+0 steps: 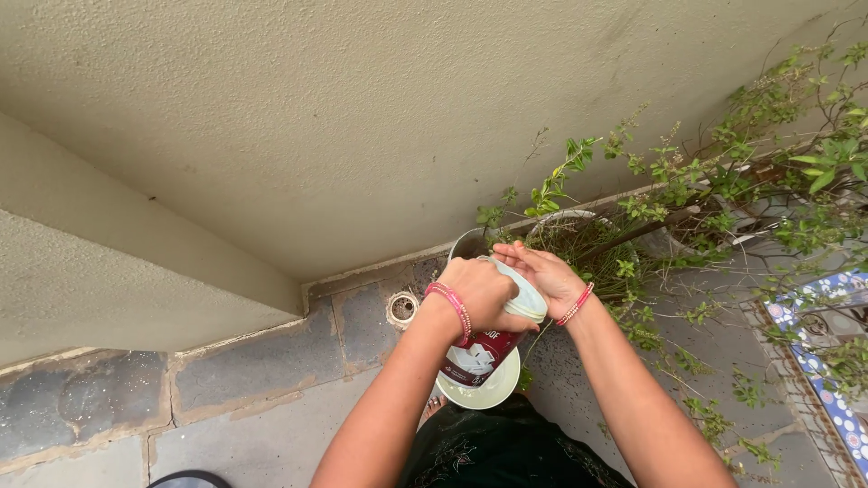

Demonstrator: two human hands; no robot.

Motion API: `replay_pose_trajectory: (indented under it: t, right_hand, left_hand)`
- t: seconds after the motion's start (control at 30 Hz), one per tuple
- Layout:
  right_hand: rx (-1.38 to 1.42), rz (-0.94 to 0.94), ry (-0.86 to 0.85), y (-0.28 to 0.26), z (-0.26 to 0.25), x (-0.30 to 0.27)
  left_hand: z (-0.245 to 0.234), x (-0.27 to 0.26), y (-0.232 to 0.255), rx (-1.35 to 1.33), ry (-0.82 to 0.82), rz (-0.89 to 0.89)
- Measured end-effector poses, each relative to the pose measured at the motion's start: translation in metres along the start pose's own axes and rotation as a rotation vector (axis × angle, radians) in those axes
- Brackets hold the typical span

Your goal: Preparing a water mixture and pouring it into a decorated plant container on a balcony.

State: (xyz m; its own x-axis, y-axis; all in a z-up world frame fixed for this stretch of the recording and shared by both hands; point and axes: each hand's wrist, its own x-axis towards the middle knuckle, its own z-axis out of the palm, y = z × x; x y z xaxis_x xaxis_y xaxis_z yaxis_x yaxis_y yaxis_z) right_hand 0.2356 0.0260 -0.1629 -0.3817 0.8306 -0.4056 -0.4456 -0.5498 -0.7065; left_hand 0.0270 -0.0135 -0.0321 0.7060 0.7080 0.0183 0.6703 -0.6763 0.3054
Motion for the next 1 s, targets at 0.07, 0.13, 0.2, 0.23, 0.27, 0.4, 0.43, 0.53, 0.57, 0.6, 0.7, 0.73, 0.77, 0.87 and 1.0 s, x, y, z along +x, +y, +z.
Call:
replay_pose_trajectory:
  t: [0.07,0.13,0.2,0.23,0.27,0.4,0.43,0.53,0.57,0.6,0.7,0.73,0.77,0.87,1.0]
  right_hand:
    - [0.034,0.052,0.022,-0.009,-0.009,0.004]
    - [0.067,0.112,0.044,-0.014,-0.02,0.014]
    - [0.124,0.111,0.016,-0.015,-0.034,0.028]
    - [0.12,0.12,0.015,-0.013,-0.039,0.036]
    - [0.162,0.109,0.023,-0.014,-0.044,0.045]
    - [0.312,0.098,0.002,-0.011,-0.07,0.072]
    - [0.31,0.112,-0.005,-0.014,-0.075,0.075]
    - [0.312,0.074,0.032,-0.027,-0.081,0.082]
    - [0.246,0.069,0.068,-0.033,-0.081,0.081]
    - [0.18,0.06,0.101,-0.04,-0.08,0.081]
    - [0.104,0.074,0.099,-0.058,-0.075,0.08]
    - [0.101,0.082,0.094,-0.062,-0.073,0.079]
    - [0.075,0.09,0.068,-0.065,-0.072,0.078]
    - [0.028,0.128,0.026,-0.072,-0.068,0.077]
    - [0.037,0.173,-0.072,-0.056,-0.088,0.092]
  left_hand:
    - [-0.003,0.017,0.006,0.004,-0.031,-0.007]
    - [-0.005,0.031,0.009,0.003,-0.064,-0.019]
    - [-0.003,0.041,0.012,-0.003,-0.049,-0.029]
    - [-0.003,0.038,0.011,-0.008,-0.048,-0.037]
    - [-0.004,0.038,0.009,-0.012,-0.029,-0.067]
    - [-0.01,0.022,0.008,-0.01,-0.037,-0.229]
    - [-0.009,0.021,0.009,-0.012,-0.038,-0.245]
    - [-0.007,0.017,0.007,-0.03,-0.002,-0.34]
    - [-0.003,0.017,0.007,-0.025,0.034,-0.355]
    - [-0.001,0.018,0.006,-0.017,0.072,-0.369]
    - [-0.001,0.026,0.007,0.0,0.043,-0.457]
    - [-0.001,0.031,0.007,-0.002,0.043,-0.467]
    - [-0.001,0.035,0.008,0.0,0.028,-0.482]
    - [0.001,0.058,0.01,0.009,-0.021,-0.476]
    - [0.012,0.097,0.017,0.011,-0.09,-0.411]
